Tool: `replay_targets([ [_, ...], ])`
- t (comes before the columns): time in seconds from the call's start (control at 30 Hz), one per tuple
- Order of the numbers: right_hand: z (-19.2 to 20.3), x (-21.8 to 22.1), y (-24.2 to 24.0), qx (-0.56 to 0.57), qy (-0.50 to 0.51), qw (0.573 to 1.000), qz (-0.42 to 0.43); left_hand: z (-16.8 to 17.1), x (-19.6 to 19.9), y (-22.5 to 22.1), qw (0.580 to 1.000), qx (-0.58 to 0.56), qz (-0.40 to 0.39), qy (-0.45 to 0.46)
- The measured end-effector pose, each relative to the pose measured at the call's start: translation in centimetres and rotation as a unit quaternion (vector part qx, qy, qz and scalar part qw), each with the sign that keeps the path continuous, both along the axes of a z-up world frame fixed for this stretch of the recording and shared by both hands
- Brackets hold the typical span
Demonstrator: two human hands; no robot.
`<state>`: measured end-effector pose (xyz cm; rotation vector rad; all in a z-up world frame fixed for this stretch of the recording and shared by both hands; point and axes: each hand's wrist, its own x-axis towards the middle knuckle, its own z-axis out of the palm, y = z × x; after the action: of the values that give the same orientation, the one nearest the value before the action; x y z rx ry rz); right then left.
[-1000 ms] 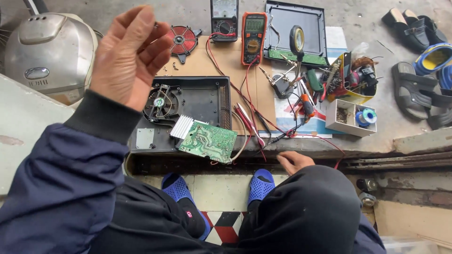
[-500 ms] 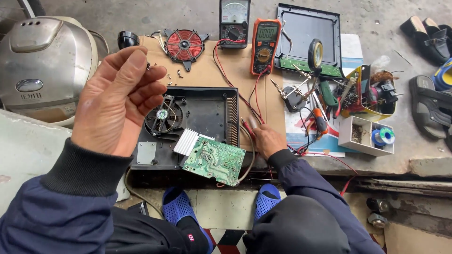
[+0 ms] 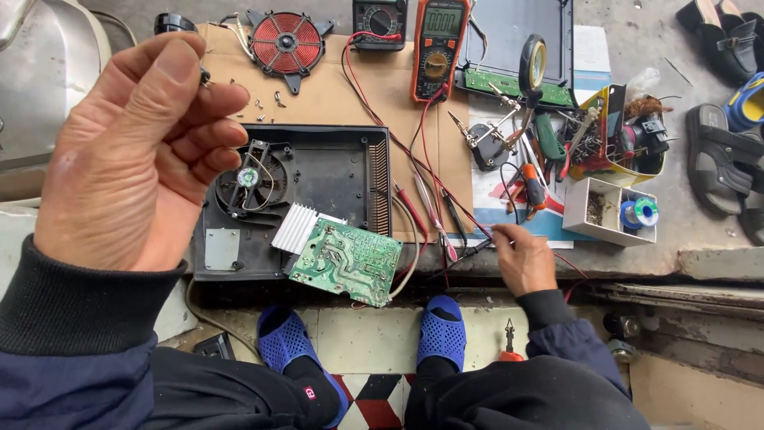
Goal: Desoldering components from a circuit board and testing with a multimeter during an electronics repair.
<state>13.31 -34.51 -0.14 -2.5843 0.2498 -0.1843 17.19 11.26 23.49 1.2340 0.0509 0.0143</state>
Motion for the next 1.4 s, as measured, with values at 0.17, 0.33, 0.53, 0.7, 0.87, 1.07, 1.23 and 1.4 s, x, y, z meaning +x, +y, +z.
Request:
replay_targets([
  [0.17,-3.7,1.6,2.4,-0.051,0.007,0.998,0.045,0.3,0.2,-1.9,1.0,-0.009,-0.001,-0.001],
  [0.33,-8.1,4.9,2.1,-0.186,0.057,0.977,0.087,0.6,0.0,-3.0,0.999,-0.034,-0.009,-0.01],
  [0.53,-2.9,3.6,-0.3,-0.037,0.116,0.993,0.004,0.5,-0.1,-2.6,0.999,-0.017,-0.032,-0.029],
  [0.7,1.3,-1.2,-5.0,0.338,0.039,0.931,-0.129,-0.1,0.2,-1.5,1.0,0.006,-0.018,-0.018],
  [0.87,9.0,-3.5,-4.9,0.492,-0.137,0.835,-0.203,-1.0,0.0,-0.9,1.0,-0.007,0.01,-0.003],
  [1.07,14.2,-4.5,-5.1,0.461,-0.223,0.845,-0.155,-1.0,0.3,-0.6,1.0,0.013,0.005,-0.004],
  [1.23,12.0,-2.4,-1.8,0.367,-0.093,0.918,-0.121,-0.3,0.1,-1.2,0.999,0.034,0.01,0.005],
  [1.4,6.9,1.5,2.6,0.128,0.003,0.991,0.036,0.3,-0.2,-1.2,1.0,0.011,0.008,0.002],
])
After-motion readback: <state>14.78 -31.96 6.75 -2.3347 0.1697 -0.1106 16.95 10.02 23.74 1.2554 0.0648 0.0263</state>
